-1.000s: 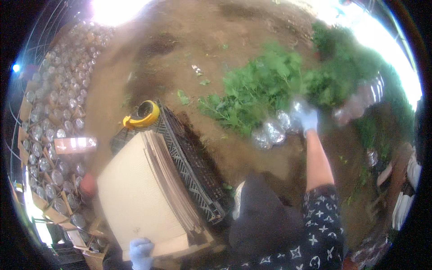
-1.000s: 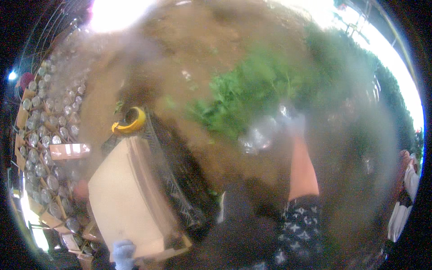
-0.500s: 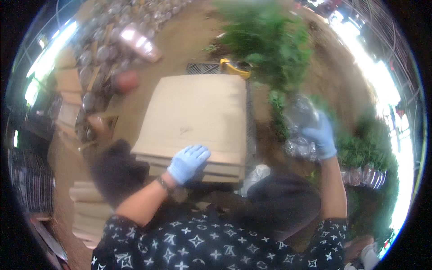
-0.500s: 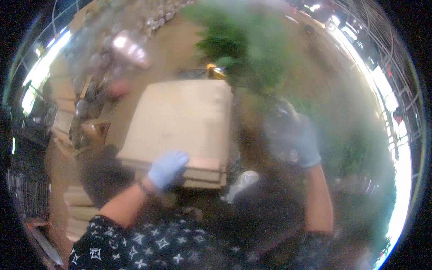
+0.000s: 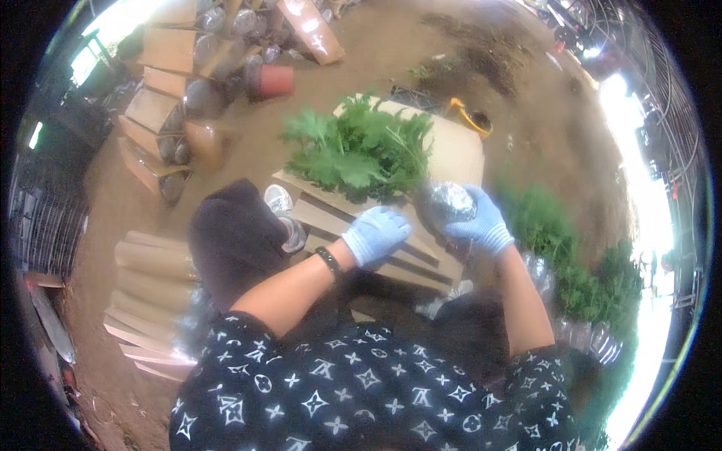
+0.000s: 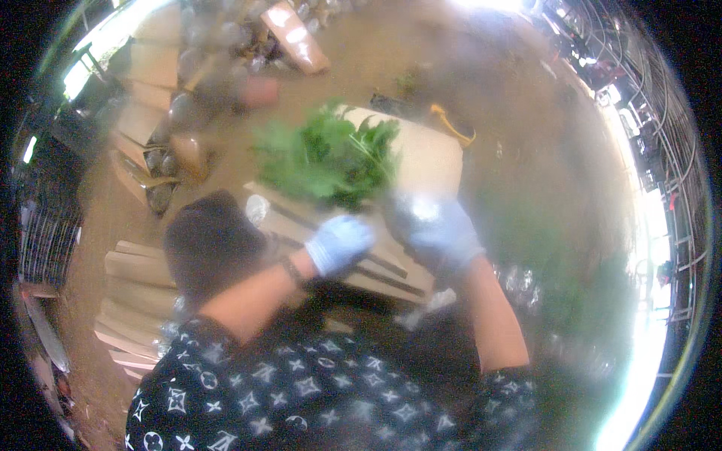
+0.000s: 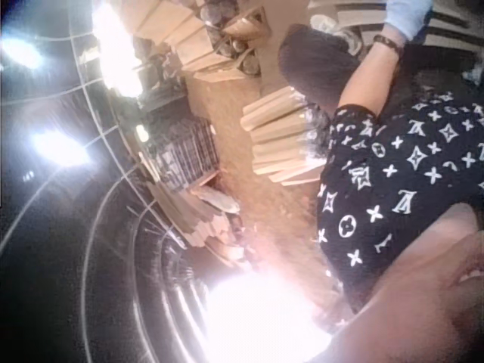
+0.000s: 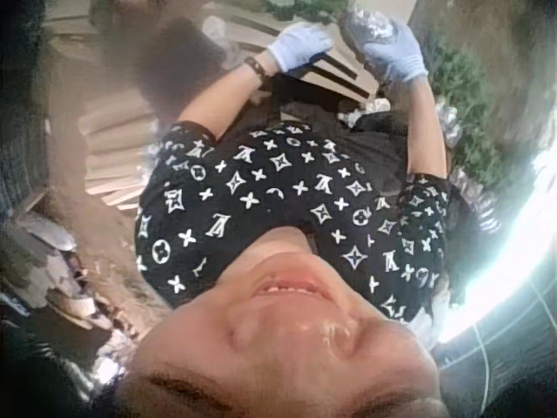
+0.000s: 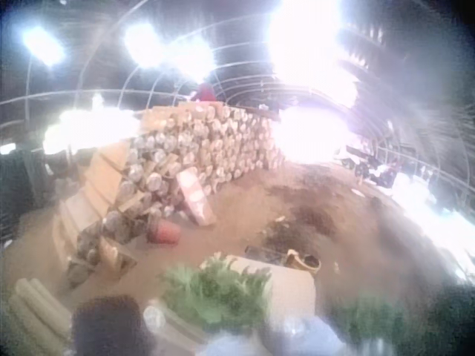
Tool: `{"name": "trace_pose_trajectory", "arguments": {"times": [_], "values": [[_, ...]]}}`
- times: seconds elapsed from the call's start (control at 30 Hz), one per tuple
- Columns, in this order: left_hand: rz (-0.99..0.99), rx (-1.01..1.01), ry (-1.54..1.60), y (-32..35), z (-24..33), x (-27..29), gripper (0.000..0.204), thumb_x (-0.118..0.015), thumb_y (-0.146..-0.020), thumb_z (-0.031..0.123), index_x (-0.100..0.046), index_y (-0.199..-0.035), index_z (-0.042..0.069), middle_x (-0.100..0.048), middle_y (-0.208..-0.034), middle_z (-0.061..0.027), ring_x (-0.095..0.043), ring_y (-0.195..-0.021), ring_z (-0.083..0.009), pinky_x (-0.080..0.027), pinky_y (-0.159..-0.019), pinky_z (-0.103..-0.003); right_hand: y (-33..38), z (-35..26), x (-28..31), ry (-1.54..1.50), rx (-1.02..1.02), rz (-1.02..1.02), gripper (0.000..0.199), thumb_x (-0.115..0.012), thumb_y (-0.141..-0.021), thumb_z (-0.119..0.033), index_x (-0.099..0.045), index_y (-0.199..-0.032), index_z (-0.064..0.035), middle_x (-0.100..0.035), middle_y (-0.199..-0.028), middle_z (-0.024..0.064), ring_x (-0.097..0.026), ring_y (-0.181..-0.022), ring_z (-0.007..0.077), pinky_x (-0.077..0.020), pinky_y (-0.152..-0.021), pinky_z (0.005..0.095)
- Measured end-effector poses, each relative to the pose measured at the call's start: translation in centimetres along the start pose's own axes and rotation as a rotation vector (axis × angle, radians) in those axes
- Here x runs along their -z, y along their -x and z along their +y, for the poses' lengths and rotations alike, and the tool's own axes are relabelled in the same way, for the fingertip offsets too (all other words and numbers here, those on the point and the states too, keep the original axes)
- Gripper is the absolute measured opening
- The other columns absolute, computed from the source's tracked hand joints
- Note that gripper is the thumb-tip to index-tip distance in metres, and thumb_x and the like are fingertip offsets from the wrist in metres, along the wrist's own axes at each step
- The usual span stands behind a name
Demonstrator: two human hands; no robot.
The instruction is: The person places small potted plants into a cardboard box, folds the flaps, and seals the box with packing tape using a handheld dispenser. The process is repeated multiple times with different plants.
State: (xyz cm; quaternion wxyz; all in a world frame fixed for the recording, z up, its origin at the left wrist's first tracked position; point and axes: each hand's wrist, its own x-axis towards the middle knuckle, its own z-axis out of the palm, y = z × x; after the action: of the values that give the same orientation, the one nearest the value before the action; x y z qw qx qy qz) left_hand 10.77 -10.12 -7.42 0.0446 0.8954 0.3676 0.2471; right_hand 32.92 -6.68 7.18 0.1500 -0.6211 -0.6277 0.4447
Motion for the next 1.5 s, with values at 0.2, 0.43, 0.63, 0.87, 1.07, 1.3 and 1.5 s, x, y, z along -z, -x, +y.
{"name": "trace_pose_trajectory", "arguments": {"times": [0.2,0.43,0.63,0.87,1.07,1.3,1.5], "values": [[0.231,-0.171,0.1,-2.5,1.9,-2.2,0.005,-0.063,-0.077,0.012,-0.064,-0.077,0.007,-0.058,-0.084,-0.012,-0.06,-0.083,-0.0311,-0.049,-0.075,-0.044,1.5,-0.3,0.0,0.128,-0.011,0.071,0.08,-0.088,-0.065,-0.033,-0.059,-0.135,-0.0065,-0.068,-0.124,0.0131,-0.064,-0.111,0.0232,-0.0509,-0.098,0.0348],[0.235,-0.029,0.3,-3.4,2.2,-2.3,0.013,-0.059,-0.083,0.012,-0.06,-0.095,0.006,-0.06,-0.09,-0.015,-0.06,-0.086,-0.0347,-0.05,-0.081,-0.047,2.5,2.5,-0.1,0.245,0.243,0.115,0.064,-0.081,-0.064,-0.017,-0.067,-0.125,-0.0076,-0.072,-0.117,0.0105,-0.067,-0.109,0.0229,-0.0517,-0.099,0.0358],[0.357,-0.027,0.302,-3.7,2.6,-3.1,0.035,-0.058,-0.083,0.006,-0.064,-0.116,-0.003,-0.056,-0.134,-0.0229,-0.054,-0.125,-0.0397,-0.042,-0.112,-0.048,2.9,2.3,0.1,-0.004,0.155,0.066,0.062,-0.08,-0.066,-0.011,-0.065,-0.126,-0.0052,-0.071,-0.116,0.0104,-0.068,-0.101,0.0189,-0.0562,-0.088,0.034],[0.264,0.104,0.375,-3.4,3.8,-2.5,0.047,-0.055,-0.086,0.003,-0.054,-0.133,-0.003,-0.056,-0.135,-0.0218,-0.054,-0.126,-0.0411,-0.037,-0.117,-0.049,3.2,3.1,0.7,-0.093,0.154,0.016,0.05,-0.078,-0.068,-0.002,-0.07,-0.117,-0.0027,-0.074,-0.107,0.01,-0.07,-0.092,0.0161,-0.0588,-0.077,0.0318],[0.344,0.116,0.257,-4.5,5.6,0.1,0.034,-0.061,-0.08,0.006,-0.068,-0.114,0.002,-0.067,-0.113,-0.0187,-0.062,-0.102,-0.0397,-0.052,-0.094,-0.047,-0.1,4.4,3.8,0.487,0.107,-0.255,0.09,-0.097,-0.052,-0.023,-0.064,-0.134,-0.0077,-0.069,-0.126,0.0079,-0.065,-0.113,0.022,-0.051,-0.102,0.0359],[-0.454,0.384,0.207,-13.9,-0.7,3.6,0.037,-0.066,-0.093,0.038,-0.078,-0.093,0.003,-0.073,-0.094,-0.0214,-0.071,-0.089,-0.0373,-0.056,-0.085,-0.045,-0.8,3.6,5.4,0.313,0.249,0.024,0.073,-0.086,-0.066,-0.015,-0.065,-0.136,-0.0116,-0.056,-0.147,0.0159,-0.054,-0.133,0.0308,-0.0442,-0.113,0.0386],[-0.594,0.324,0.26,-19.4,-5.5,2.7,0.039,-0.067,-0.092,0.04,-0.077,-0.098,0.003,-0.073,-0.096,-0.0223,-0.069,-0.088,-0.0396,-0.055,-0.083,-0.046,-3.6,5.4,0.8,0.921,0.354,0.298,0.081,-0.087,-0.062,-0.017,-0.054,-0.134,-0.0028,-0.059,-0.133,0.0214,-0.055,-0.126,0.0382,-0.0469,-0.105,0.0455]]}}
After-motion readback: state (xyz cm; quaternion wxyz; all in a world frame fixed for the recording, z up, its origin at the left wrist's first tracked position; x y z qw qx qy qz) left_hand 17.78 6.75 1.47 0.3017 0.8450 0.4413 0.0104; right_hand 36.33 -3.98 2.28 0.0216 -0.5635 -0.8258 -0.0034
